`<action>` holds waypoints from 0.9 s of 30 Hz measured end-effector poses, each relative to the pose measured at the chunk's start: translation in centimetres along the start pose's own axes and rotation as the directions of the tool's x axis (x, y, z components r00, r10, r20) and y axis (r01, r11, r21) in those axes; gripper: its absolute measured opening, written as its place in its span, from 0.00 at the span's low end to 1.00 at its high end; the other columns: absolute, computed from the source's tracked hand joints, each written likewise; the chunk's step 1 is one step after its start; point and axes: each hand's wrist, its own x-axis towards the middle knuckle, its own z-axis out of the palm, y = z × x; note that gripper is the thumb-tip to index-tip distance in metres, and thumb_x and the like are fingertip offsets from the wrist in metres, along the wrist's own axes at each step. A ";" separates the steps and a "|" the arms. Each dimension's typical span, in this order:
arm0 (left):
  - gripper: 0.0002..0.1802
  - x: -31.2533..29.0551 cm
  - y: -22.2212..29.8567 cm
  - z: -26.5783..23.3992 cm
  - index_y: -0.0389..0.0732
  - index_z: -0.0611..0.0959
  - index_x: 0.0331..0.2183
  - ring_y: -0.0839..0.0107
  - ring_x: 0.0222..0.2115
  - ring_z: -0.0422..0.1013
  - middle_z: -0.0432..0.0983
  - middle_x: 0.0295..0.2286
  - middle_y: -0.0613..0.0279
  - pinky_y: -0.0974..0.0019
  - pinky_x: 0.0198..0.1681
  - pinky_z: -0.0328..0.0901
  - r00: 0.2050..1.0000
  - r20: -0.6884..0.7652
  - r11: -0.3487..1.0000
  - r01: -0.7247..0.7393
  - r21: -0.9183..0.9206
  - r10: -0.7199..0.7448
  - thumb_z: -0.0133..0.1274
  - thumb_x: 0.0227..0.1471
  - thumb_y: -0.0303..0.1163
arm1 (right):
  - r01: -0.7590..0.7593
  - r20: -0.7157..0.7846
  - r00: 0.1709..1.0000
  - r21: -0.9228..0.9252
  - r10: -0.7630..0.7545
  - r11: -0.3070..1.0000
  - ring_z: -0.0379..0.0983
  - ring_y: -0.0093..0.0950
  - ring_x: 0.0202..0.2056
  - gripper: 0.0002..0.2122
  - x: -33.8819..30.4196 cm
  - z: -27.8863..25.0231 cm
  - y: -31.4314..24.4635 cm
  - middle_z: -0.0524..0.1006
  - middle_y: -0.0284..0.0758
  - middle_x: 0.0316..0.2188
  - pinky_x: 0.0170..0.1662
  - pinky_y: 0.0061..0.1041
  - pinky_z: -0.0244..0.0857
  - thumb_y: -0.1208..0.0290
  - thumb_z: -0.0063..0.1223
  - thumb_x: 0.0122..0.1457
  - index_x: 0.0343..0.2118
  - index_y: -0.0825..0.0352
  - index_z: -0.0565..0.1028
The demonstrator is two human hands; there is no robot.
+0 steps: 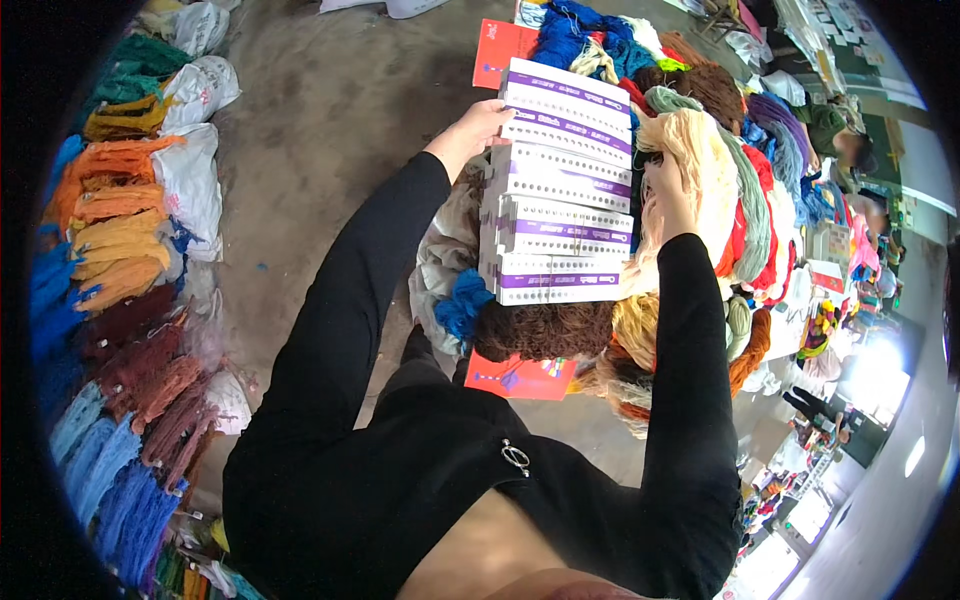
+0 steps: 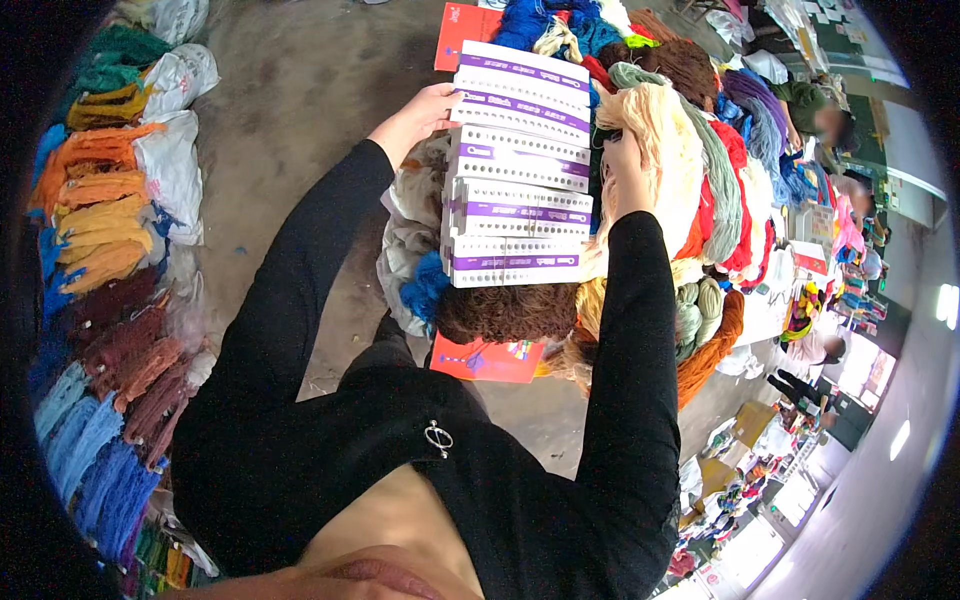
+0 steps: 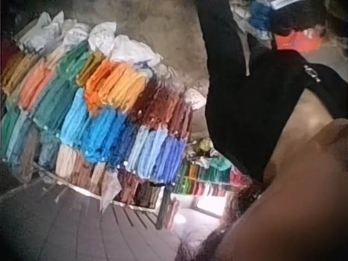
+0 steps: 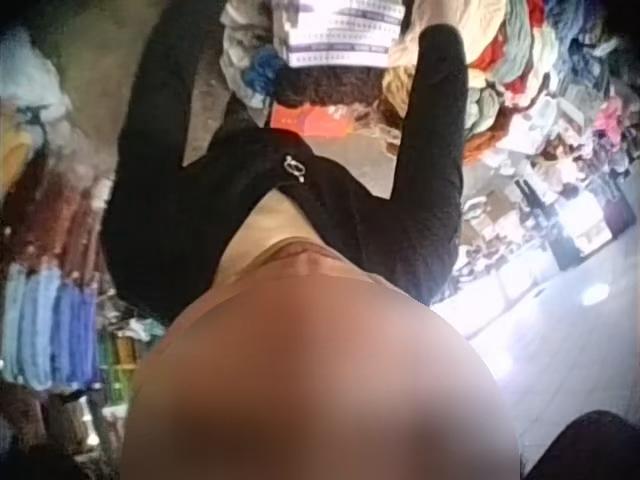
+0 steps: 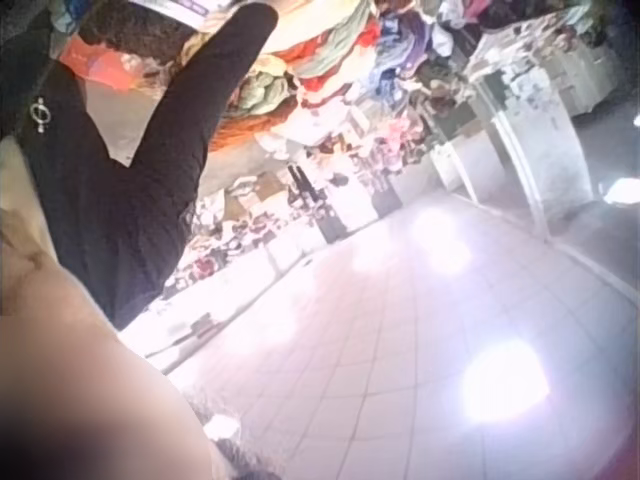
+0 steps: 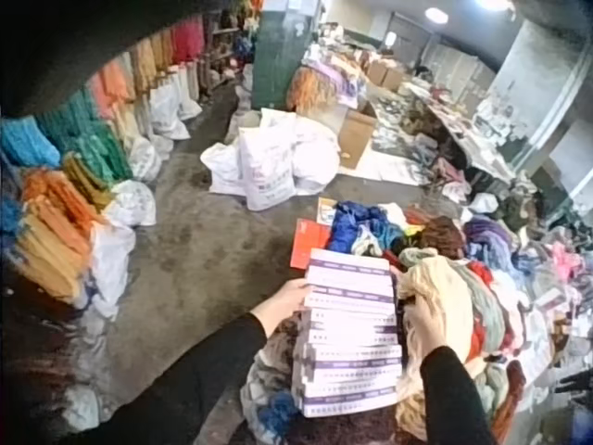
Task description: Sorting and weighing bundles of colorful yarn at a workbench.
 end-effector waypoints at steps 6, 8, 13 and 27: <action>0.12 0.8 -0.1 2.1 0.37 0.77 0.34 0.69 0.27 0.73 0.75 0.28 0.59 0.66 0.26 0.69 0.981 -0.052 0.947 -0.168 0.274 0.189 0.49 0.50 0.35 | 0.365 -0.090 0.843 -0.627 -0.530 0.688 0.60 0.41 0.52 0.29 -0.5 0.2 4.6 0.66 0.47 0.49 0.52 0.30 0.55 0.81 0.44 0.49 0.57 0.64 0.55; 0.17 1.0 0.0 2.0 0.34 0.75 0.35 0.54 0.31 0.72 0.73 0.31 0.49 0.57 0.33 0.67 0.943 -0.037 0.708 -0.222 0.671 0.332 0.53 0.46 0.37 | 0.187 0.079 0.982 -0.277 -0.172 0.943 0.70 0.39 0.39 0.26 -0.9 0.4 3.1 0.72 0.45 0.40 0.41 0.30 0.63 0.79 0.45 0.51 0.56 0.66 0.57; 0.26 -1.8 0.5 5.5 0.33 0.69 0.42 0.50 0.43 0.64 0.64 0.40 0.45 0.54 0.42 0.62 0.833 -0.174 0.406 -0.065 0.912 0.525 0.54 0.43 0.38 | 0.269 -0.096 0.958 -0.032 -0.271 0.963 0.70 0.29 0.28 0.18 -6.4 -0.9 2.6 0.73 0.39 0.30 0.34 0.24 0.64 0.77 0.46 0.53 0.48 0.67 0.67; 0.37 -3.1 -7.6 1.3 0.24 0.57 0.50 0.46 0.50 0.59 0.60 0.46 0.30 0.59 0.50 0.56 0.812 -0.151 0.706 -0.378 0.600 0.563 0.46 0.50 0.44 | 0.389 -0.212 0.914 0.214 -0.346 0.896 0.70 0.35 0.38 0.16 -30.0 -2.4 -4.2 0.74 0.42 0.37 0.41 0.27 0.64 0.82 0.49 0.50 0.44 0.66 0.70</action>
